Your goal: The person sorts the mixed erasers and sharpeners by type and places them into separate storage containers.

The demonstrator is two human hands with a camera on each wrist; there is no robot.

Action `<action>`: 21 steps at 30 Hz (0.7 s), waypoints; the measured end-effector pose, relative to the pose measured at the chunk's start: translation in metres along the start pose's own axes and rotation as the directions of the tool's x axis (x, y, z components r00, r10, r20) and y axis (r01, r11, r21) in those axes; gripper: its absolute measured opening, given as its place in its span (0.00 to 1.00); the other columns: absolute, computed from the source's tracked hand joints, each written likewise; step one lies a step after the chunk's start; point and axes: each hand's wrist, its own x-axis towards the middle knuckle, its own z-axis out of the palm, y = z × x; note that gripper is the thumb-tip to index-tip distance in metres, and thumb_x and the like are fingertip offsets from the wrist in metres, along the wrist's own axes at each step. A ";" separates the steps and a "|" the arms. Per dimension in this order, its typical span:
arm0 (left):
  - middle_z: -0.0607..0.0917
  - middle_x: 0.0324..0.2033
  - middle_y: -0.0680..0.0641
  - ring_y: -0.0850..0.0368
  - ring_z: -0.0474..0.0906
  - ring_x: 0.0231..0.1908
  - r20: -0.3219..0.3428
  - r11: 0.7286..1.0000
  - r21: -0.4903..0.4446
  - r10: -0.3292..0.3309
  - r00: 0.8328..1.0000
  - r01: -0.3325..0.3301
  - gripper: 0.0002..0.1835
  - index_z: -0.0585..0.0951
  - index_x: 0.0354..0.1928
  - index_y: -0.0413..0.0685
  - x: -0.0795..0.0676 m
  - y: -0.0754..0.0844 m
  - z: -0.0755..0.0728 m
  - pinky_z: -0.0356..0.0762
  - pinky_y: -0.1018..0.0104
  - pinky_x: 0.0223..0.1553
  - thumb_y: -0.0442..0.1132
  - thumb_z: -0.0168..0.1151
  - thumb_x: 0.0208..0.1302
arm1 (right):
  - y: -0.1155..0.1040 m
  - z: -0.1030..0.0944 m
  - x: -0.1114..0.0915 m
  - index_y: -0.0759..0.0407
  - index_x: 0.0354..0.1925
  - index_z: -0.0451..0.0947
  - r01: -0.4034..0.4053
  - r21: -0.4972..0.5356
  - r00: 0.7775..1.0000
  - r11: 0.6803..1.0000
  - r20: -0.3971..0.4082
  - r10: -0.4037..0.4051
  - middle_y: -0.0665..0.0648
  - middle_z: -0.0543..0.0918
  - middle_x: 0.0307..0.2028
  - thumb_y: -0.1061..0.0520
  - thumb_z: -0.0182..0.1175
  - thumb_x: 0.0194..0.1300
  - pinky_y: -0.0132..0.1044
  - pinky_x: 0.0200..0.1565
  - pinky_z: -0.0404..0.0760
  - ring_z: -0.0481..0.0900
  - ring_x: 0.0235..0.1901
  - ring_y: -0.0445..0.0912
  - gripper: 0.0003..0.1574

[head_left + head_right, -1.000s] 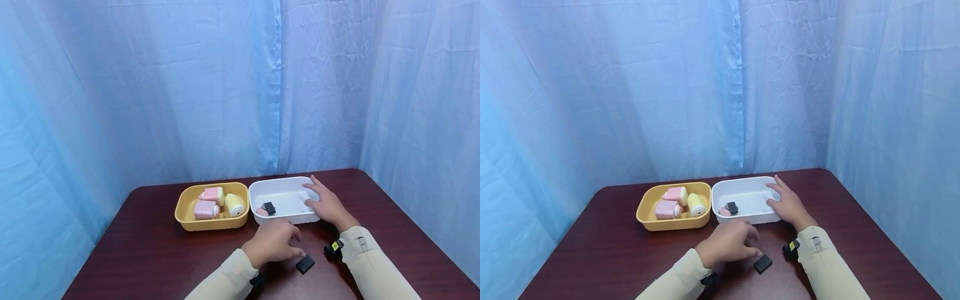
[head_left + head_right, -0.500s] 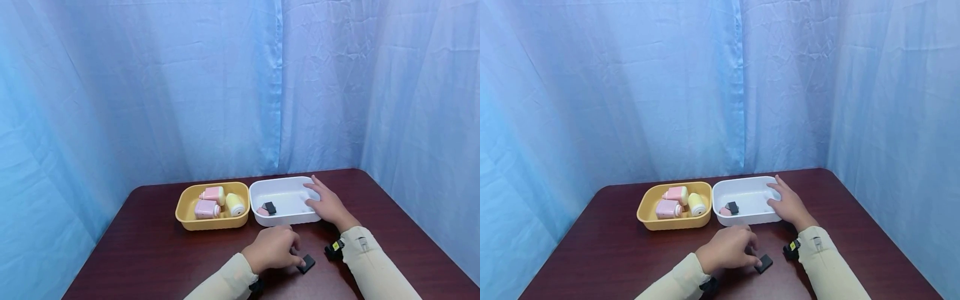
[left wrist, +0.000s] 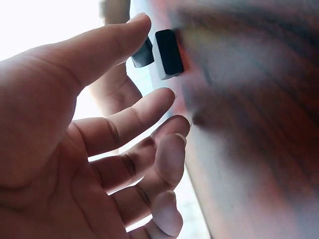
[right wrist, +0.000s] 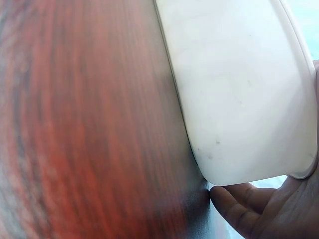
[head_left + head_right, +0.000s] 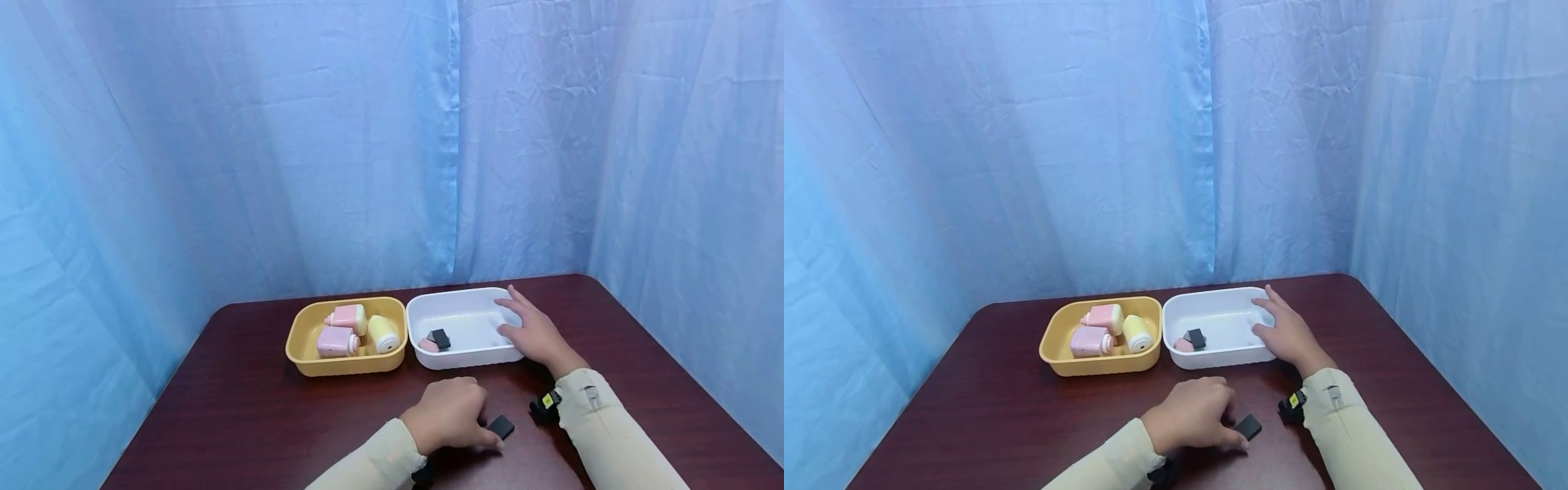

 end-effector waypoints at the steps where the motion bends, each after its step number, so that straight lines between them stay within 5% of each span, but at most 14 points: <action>1: 0.76 0.23 0.63 0.68 0.70 0.26 0.001 1.000 0.008 0.000 1.000 0.000 0.24 0.79 0.19 0.65 0.000 0.001 0.000 0.70 0.66 0.22 0.71 0.75 0.50 | 0.000 0.000 0.000 0.58 0.73 0.70 0.002 0.001 1.000 1.000 -0.001 -0.002 0.64 0.49 0.82 0.56 0.60 0.71 0.72 0.71 0.56 0.52 0.78 0.68 0.35; 11: 0.76 0.24 0.62 0.68 0.70 0.26 -0.004 0.999 0.046 0.010 1.000 -0.009 0.23 0.78 0.18 0.63 0.002 -0.002 0.003 0.71 0.66 0.22 0.67 0.77 0.51 | -0.002 0.000 -0.001 0.58 0.73 0.70 0.001 0.005 1.000 1.000 -0.005 -0.001 0.64 0.50 0.82 0.56 0.60 0.71 0.72 0.71 0.56 0.52 0.78 0.69 0.35; 21: 0.82 0.25 0.68 0.76 0.73 0.30 -0.007 0.965 -0.233 0.124 0.992 -0.122 0.10 0.89 0.32 0.67 0.009 -0.026 0.003 0.72 0.78 0.31 0.53 0.83 0.50 | -0.003 -0.001 -0.002 0.59 0.73 0.70 0.003 0.007 1.000 1.000 -0.002 -0.003 0.64 0.50 0.82 0.56 0.60 0.71 0.72 0.70 0.57 0.53 0.78 0.68 0.34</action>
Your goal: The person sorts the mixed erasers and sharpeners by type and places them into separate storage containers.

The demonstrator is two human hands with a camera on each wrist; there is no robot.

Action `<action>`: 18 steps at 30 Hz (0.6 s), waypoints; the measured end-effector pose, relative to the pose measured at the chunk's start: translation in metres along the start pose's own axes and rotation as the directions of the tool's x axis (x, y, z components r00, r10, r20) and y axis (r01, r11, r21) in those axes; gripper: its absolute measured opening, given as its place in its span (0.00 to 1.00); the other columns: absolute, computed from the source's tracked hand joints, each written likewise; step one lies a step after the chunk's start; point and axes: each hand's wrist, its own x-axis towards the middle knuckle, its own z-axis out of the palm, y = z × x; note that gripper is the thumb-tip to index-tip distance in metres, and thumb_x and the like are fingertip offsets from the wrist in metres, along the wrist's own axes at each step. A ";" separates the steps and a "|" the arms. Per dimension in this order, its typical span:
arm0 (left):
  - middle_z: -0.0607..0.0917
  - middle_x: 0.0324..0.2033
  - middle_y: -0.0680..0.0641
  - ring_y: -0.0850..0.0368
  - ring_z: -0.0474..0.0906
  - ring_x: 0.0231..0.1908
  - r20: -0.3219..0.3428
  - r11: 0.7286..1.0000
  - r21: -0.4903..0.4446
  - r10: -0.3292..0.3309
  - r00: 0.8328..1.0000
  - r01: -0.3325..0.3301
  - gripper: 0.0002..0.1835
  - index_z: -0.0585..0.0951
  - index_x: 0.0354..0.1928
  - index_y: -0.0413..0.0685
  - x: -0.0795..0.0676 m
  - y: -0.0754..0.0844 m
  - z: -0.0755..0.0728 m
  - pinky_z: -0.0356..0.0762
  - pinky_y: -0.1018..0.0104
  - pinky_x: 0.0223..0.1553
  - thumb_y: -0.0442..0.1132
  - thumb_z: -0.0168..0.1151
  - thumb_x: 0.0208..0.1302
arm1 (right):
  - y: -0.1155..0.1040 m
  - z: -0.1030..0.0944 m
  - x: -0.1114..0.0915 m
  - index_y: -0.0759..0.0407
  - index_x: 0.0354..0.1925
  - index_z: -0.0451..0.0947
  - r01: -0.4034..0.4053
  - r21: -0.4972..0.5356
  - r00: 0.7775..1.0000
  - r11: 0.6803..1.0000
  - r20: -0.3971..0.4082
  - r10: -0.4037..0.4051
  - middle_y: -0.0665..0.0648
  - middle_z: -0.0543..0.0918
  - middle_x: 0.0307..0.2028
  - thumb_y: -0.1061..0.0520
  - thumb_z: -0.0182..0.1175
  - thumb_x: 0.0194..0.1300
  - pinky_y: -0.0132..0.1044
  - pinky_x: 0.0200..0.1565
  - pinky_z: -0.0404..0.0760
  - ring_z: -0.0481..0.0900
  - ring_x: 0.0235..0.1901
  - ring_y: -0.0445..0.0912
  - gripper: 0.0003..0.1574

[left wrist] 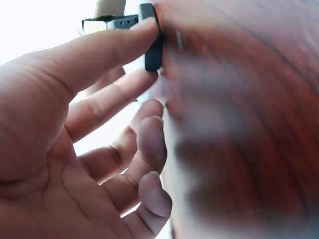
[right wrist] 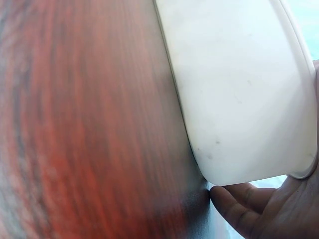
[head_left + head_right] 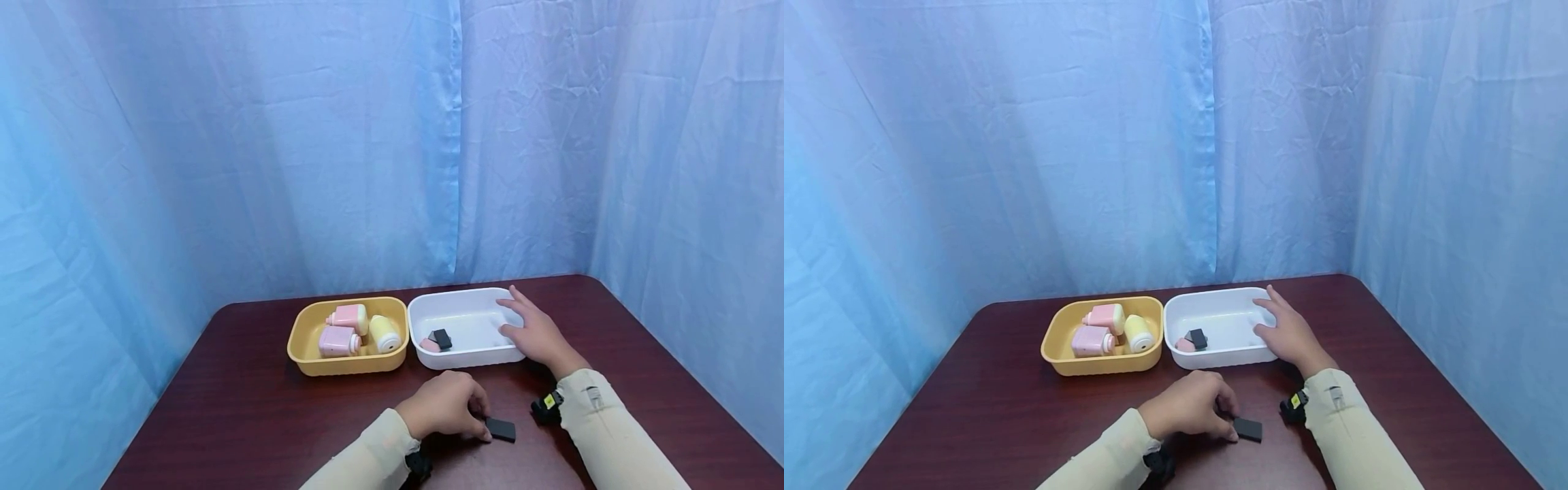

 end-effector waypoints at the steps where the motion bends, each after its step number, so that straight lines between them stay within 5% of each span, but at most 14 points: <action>1: 0.82 0.25 0.67 0.76 0.74 0.30 0.002 1.000 -0.026 0.008 1.000 -0.008 0.11 0.89 0.33 0.66 0.000 -0.002 0.000 0.72 0.79 0.32 0.52 0.83 0.50 | 0.000 0.000 0.000 0.59 0.73 0.70 0.000 0.000 1.000 1.000 0.000 0.000 0.64 0.50 0.82 0.56 0.60 0.71 0.72 0.70 0.57 0.53 0.78 0.68 0.34; 8: 0.83 0.22 0.65 0.75 0.77 0.22 0.020 0.980 -0.200 0.024 0.999 -0.020 0.10 0.90 0.35 0.60 0.000 -0.007 0.001 0.74 0.80 0.32 0.44 0.83 0.51 | 0.001 0.000 0.001 0.58 0.73 0.70 0.002 -0.004 1.000 1.000 0.000 -0.002 0.64 0.50 0.82 0.56 0.60 0.71 0.72 0.70 0.58 0.53 0.78 0.68 0.34; 13: 0.85 0.22 0.63 0.70 0.78 0.21 0.045 0.926 -0.377 -0.021 0.999 0.036 0.10 0.91 0.35 0.57 0.002 -0.012 0.003 0.77 0.75 0.29 0.38 0.83 0.51 | 0.000 0.000 0.001 0.58 0.73 0.70 -0.006 -0.002 1.000 1.000 0.007 0.006 0.64 0.50 0.82 0.56 0.60 0.71 0.72 0.70 0.58 0.53 0.78 0.68 0.35; 18: 0.86 0.23 0.62 0.69 0.78 0.26 0.058 0.900 -0.431 -0.045 0.997 0.066 0.09 0.92 0.34 0.60 0.004 -0.018 0.005 0.77 0.73 0.29 0.38 0.82 0.52 | 0.000 -0.001 0.000 0.58 0.74 0.70 -0.005 0.001 1.000 1.000 0.012 0.005 0.64 0.49 0.82 0.56 0.60 0.71 0.72 0.70 0.57 0.52 0.78 0.68 0.35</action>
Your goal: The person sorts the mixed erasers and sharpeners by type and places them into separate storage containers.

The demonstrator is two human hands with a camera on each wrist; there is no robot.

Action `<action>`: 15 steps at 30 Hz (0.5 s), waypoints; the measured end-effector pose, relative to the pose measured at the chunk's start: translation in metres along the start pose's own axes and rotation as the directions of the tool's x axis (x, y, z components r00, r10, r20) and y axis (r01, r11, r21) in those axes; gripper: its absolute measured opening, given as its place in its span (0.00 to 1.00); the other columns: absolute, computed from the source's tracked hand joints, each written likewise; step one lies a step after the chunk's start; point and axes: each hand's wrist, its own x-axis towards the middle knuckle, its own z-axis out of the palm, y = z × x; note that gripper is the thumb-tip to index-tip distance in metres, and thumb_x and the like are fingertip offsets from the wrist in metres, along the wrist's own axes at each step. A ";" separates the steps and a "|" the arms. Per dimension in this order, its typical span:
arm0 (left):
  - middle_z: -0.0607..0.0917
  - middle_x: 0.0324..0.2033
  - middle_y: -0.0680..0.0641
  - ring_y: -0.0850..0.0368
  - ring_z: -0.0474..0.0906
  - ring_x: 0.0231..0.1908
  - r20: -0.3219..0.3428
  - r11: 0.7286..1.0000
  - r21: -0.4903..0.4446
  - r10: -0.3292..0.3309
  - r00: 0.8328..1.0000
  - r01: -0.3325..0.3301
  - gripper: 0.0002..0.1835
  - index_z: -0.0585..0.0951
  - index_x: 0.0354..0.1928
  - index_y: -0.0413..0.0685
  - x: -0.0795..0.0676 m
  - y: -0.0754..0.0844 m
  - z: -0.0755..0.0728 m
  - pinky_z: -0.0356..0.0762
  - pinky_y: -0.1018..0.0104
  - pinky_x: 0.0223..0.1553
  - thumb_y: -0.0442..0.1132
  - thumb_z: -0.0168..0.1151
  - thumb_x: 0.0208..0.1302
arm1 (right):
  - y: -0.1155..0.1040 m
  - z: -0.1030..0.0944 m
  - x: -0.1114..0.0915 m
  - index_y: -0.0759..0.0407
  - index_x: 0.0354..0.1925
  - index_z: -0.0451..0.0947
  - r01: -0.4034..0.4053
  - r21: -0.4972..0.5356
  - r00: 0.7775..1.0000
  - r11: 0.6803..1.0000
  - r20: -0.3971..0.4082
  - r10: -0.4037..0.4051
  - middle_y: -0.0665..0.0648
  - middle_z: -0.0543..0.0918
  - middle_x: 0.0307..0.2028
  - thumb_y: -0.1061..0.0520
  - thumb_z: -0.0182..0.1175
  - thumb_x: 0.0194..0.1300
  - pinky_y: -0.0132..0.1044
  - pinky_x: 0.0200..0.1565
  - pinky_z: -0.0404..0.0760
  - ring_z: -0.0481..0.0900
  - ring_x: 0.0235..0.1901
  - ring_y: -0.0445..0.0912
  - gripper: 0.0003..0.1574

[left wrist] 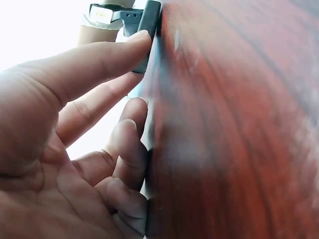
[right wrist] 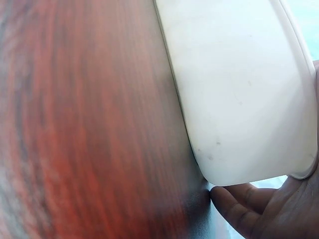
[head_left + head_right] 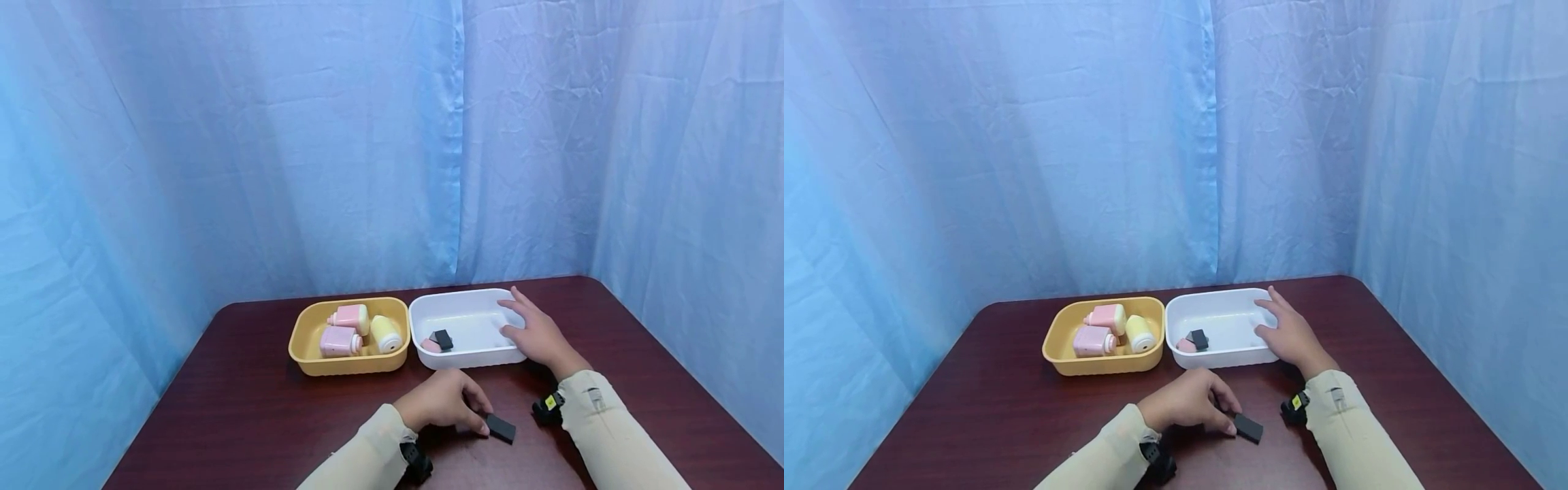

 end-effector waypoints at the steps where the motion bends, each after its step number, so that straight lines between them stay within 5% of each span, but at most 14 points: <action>1: 0.86 0.23 0.62 0.69 0.78 0.27 0.001 1.000 -0.009 0.001 1.000 -0.001 0.09 0.92 0.34 0.60 0.000 -0.001 0.000 0.76 0.73 0.30 0.38 0.82 0.52 | 0.000 0.000 0.000 0.58 0.74 0.70 0.001 0.000 1.000 1.000 0.000 -0.001 0.64 0.49 0.82 0.56 0.60 0.71 0.72 0.70 0.57 0.52 0.78 0.68 0.34; 15: 0.88 0.23 0.62 0.70 0.79 0.29 0.000 0.996 -0.085 0.013 1.000 -0.013 0.06 0.93 0.34 0.56 -0.001 -0.001 -0.003 0.76 0.74 0.33 0.39 0.81 0.54 | 0.003 0.001 0.002 0.57 0.74 0.70 0.001 0.002 1.000 1.000 0.005 -0.001 0.63 0.49 0.83 0.55 0.60 0.72 0.72 0.70 0.57 0.52 0.78 0.68 0.35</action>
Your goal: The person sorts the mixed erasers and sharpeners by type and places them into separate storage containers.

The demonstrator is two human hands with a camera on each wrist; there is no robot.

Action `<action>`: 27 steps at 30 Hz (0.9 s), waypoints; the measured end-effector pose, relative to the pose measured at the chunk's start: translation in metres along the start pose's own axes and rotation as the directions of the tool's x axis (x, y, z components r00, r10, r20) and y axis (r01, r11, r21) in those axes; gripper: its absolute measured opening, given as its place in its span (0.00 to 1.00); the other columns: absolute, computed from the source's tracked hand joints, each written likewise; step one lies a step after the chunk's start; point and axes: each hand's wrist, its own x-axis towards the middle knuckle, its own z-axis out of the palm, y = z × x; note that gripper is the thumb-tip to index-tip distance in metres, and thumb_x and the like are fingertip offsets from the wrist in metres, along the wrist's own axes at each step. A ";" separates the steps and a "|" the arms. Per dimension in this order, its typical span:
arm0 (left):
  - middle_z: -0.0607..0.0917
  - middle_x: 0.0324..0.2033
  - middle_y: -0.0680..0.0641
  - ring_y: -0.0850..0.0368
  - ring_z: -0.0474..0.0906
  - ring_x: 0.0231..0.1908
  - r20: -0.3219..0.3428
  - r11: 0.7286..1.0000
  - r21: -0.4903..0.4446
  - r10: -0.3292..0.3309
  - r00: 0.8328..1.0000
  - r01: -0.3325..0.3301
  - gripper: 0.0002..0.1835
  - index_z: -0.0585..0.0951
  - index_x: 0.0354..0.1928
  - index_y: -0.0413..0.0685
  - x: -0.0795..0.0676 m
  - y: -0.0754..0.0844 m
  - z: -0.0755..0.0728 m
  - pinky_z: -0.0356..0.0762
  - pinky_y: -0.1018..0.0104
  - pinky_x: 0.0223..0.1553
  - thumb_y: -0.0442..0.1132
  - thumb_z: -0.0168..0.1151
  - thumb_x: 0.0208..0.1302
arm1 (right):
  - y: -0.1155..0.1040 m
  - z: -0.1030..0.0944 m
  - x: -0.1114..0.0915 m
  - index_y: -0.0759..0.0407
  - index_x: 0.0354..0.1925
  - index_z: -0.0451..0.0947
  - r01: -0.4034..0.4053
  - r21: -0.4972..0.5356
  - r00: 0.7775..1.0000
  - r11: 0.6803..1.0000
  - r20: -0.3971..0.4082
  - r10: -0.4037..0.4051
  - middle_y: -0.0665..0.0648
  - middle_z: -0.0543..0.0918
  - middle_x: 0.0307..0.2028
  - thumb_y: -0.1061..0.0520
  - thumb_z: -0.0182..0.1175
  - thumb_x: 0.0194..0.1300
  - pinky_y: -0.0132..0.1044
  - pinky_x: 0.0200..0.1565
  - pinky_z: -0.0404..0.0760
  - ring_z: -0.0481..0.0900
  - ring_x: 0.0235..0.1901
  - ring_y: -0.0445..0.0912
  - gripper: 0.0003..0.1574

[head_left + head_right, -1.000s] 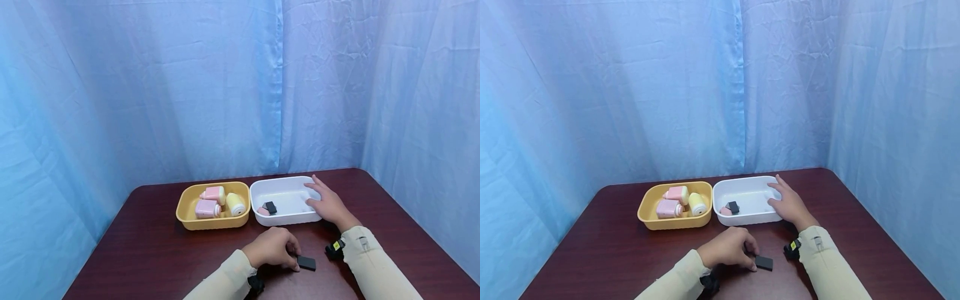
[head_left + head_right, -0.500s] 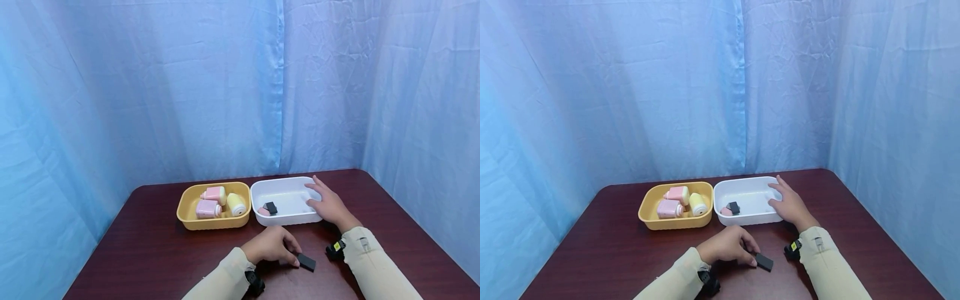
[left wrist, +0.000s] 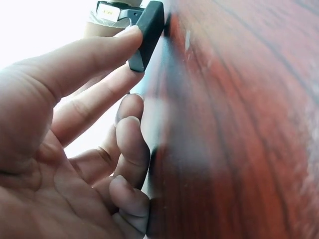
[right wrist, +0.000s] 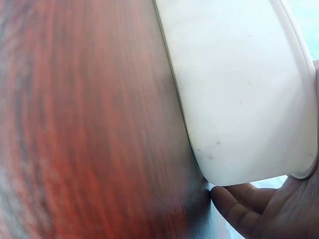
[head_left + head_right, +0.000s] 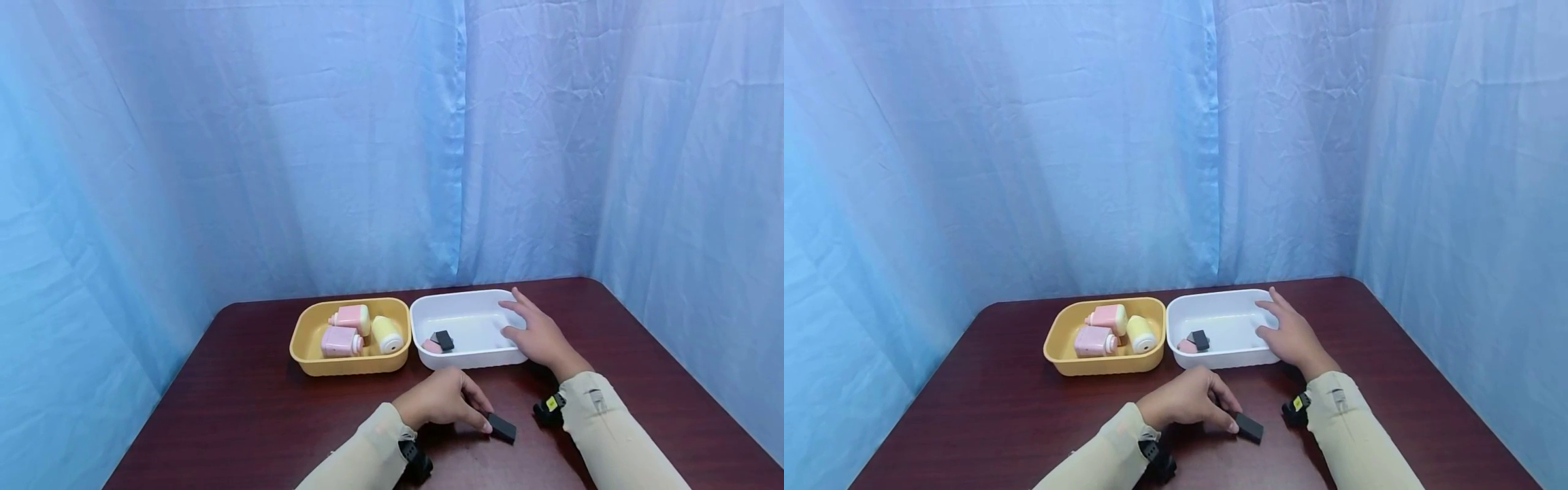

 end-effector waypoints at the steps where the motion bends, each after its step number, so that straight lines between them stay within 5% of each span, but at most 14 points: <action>1: 0.88 0.23 0.62 0.71 0.79 0.29 -0.003 1.000 0.005 0.002 1.000 -0.002 0.06 0.93 0.34 0.56 0.000 0.000 0.000 0.76 0.74 0.33 0.39 0.82 0.53 | 0.000 0.000 0.000 0.57 0.74 0.70 -0.002 0.001 1.000 1.000 0.000 0.002 0.63 0.49 0.83 0.55 0.60 0.72 0.72 0.70 0.57 0.52 0.78 0.68 0.34; 20: 0.89 0.25 0.63 0.69 0.81 0.33 -0.086 0.999 -0.035 -0.003 0.996 0.000 0.05 0.93 0.34 0.57 -0.003 0.010 -0.012 0.76 0.73 0.36 0.41 0.81 0.55 | -0.001 0.000 -0.001 0.58 0.74 0.69 -0.027 -0.009 1.000 1.000 0.008 0.027 0.63 0.48 0.83 0.54 0.58 0.72 0.73 0.70 0.55 0.50 0.79 0.68 0.35; 27: 0.89 0.29 0.62 0.68 0.78 0.30 -0.156 0.996 -0.070 0.040 0.987 -0.051 0.06 0.93 0.36 0.56 -0.005 0.013 -0.021 0.73 0.72 0.29 0.41 0.81 0.56 | -0.001 0.000 -0.001 0.58 0.74 0.69 -0.022 -0.007 1.000 1.000 0.005 0.022 0.63 0.48 0.83 0.54 0.59 0.72 0.74 0.69 0.56 0.51 0.78 0.69 0.35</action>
